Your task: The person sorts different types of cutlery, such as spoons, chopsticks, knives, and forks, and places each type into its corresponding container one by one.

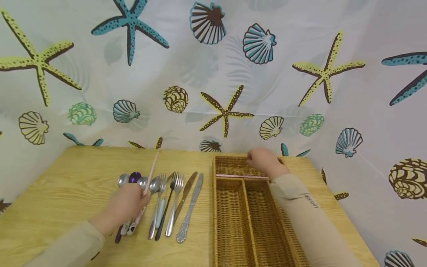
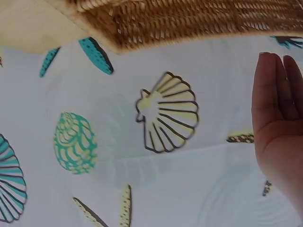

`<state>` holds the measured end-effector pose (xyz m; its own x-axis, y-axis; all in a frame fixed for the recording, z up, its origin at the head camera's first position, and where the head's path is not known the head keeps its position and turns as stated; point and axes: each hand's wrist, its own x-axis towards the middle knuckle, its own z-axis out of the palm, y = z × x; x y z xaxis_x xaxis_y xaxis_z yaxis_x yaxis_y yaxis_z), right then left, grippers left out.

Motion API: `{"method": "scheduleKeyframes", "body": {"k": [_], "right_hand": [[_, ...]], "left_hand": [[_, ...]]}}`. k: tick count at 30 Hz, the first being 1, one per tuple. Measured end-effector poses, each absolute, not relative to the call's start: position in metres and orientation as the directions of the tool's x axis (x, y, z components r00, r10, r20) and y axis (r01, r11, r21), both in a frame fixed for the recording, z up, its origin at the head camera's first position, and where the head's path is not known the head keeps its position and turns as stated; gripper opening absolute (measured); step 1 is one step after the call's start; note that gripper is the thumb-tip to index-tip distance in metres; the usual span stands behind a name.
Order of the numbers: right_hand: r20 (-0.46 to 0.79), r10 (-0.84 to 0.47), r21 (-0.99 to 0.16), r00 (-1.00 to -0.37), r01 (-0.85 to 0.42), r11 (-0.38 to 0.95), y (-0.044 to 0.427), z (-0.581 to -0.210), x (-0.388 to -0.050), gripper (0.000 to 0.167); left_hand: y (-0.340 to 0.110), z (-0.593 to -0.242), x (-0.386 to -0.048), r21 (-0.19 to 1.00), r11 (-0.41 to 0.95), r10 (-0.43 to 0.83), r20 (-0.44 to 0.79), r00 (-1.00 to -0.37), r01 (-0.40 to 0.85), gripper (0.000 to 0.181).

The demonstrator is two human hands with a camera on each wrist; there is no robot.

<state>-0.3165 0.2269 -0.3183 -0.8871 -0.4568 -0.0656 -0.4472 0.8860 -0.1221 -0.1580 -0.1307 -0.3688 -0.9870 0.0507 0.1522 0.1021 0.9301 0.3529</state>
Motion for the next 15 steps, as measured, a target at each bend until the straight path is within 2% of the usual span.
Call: {"method": "scheduleKeyframes", "body": {"k": [8,12,15], "right_hand": [[0.02,-0.534,-0.011,-0.845,-0.534,0.845,0.198,-0.292,-0.296,0.019],[0.087,-0.6,0.042,-0.795,-0.599,0.8,0.177,-0.282,-0.276,0.022],[0.127,-0.658,0.089,-0.742,-0.652,0.753,0.161,-0.278,-0.262,0.025]], "left_hand": [[-0.121,-0.349,-0.164,0.33,0.935,0.077,0.182,-0.98,0.134,0.024],[-0.112,-0.343,-0.166,0.313,0.935,0.099,0.217,-0.971,0.165,0.018],[-0.103,-0.34,-0.168,0.293,0.933,0.121,0.294,-0.948,0.21,0.014]]}}
